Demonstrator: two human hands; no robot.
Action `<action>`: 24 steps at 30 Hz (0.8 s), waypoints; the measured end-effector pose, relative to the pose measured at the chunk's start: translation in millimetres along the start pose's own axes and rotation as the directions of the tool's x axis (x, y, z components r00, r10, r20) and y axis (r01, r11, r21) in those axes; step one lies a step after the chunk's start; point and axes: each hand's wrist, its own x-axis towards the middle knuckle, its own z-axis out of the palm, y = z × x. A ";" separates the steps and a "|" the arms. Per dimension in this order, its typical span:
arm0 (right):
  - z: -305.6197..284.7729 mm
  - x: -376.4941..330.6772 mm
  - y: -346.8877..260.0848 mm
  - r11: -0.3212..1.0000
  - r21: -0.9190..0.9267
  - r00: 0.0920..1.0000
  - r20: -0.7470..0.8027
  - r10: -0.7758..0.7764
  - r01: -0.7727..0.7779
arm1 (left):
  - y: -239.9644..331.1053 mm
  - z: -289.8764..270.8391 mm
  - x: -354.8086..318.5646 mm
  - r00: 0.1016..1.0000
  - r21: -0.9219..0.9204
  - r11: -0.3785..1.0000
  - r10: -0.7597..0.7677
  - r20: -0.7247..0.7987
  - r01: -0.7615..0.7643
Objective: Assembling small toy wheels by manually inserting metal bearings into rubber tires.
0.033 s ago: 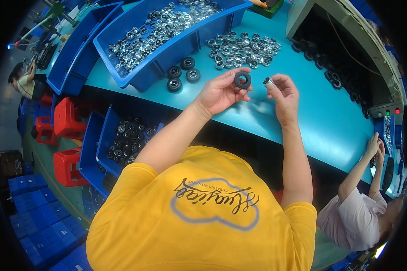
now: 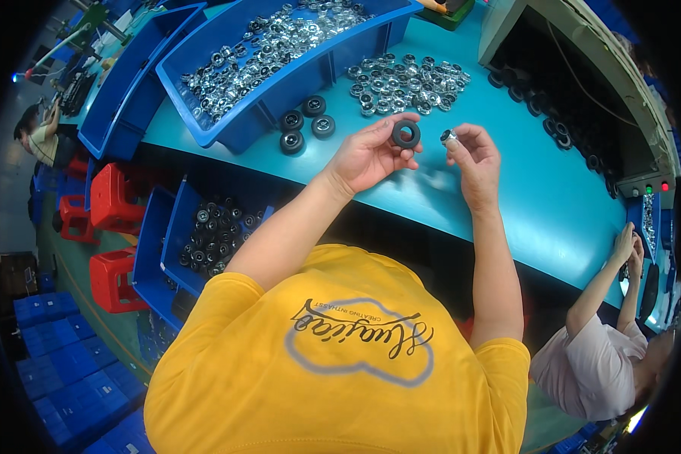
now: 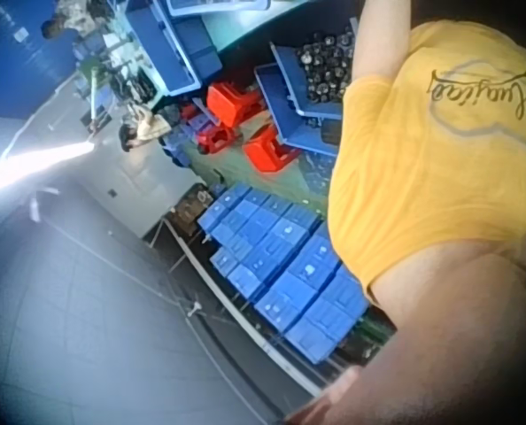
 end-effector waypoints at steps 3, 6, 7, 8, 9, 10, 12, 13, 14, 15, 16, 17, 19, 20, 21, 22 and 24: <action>0.1 0.0 -0.8 1.000 0.001 1.000 0.002 0.004 -0.004 | 0.0 0.1 0.1 1.000 0.001 1.000 -0.001 -0.006 0.001; -0.3 0.0 0.0 1.000 0.012 1.000 0.004 0.003 -0.003 | 0.0 0.7 -0.1 1.000 0.004 1.000 -0.004 -0.012 0.004; 0.0 0.0 -0.3 1.000 0.011 1.000 0.004 0.003 -0.003 | -0.1 0.3 -0.1 1.000 0.008 1.000 -0.005 -0.010 0.005; 0.3 -0.2 -0.4 1.000 0.009 1.000 0.004 0.003 -0.003 | -0.2 -0.2 -0.3 1.000 0.010 1.000 -0.007 -0.008 0.007; 0.5 -0.3 -0.3 1.000 0.007 1.000 0.004 0.002 -0.002 | -0.3 -0.5 -0.3 1.000 0.015 1.000 -0.007 -0.006 0.007; 0.7 -0.4 -0.3 1.000 0.004 1.000 0.004 0.001 -0.001 | -0.5 -0.7 -0.3 1.000 0.019 1.000 -0.007 -0.005 0.007; 0.2 -0.2 -0.1 1.000 0.003 1.000 0.009 0.004 -0.004 | -0.8 -0.7 -0.1 1.000 0.027 1.000 -0.008 -0.006 0.008; -0.7 -0.5 0.5 1.000 0.005 1.000 0.014 0.010 -0.010 | -1.1 -0.5 -0.2 1.000 0.029 1.000 -0.009 -0.009 0.009; -1.1 -0.8 0.7 1.000 0.007 1.000 0.019 0.015 -0.015 | -1.2 -0.3 -0.4 1.000 0.032 0.999 -0.010 -0.013 0.010; -0.2 -1.4 0.2 1.000 -0.002 1.000 0.027 0.012 -0.012 | -1.1 -0.1 -0.5 1.000 0.036 0.999 -0.010 -0.014 0.010; 1.9 -2.4 -0.6 1.000 -0.010 0.999 0.035 0.008 -0.008 | -0.9 0.1 -0.7 1.000 0.039 0.999 -0.010 -0.015 0.010; 3.7 -3.5 -1.2 1.000 -0.019 0.999 0.042 0.005 -0.004 | -0.9 0.3 -0.6 1.000 0.042 0.999 -0.010 -0.016 0.011; 7.6 -5.9 -1.8 1.000 -0.022 0.996 0.093 0.009 -0.007 | -2.1 -0.5 -0.4 1.000 0.041 0.999 -0.010 -0.026 0.011; 8.7 -6.3 -2.3 1.000 -0.023 0.993 0.118 0.010 -0.007 | -2.2 -0.5 -0.3 0.999 0.041 0.999 -0.010 -0.030 0.011; 8.6 -6.3 -1.9 0.999 -0.035 0.993 0.119 0.000 0.004 | -1.6 -0.4 -0.4 1.000 0.053 0.998 -0.015 -0.025 0.016; 8.2 -6.3 -0.9 0.999 -0.046 0.993 0.119 -0.010 0.015 | -0.9 -0.3 -0.7 1.000 0.066 0.998 -0.021 -0.020 0.022; 6.9 -6.6 -0.5 0.998 -0.055 0.995 0.101 -0.012 0.017 | -0.3 2.1 -1.2 0.999 0.098 0.995 -0.020 -0.026 0.022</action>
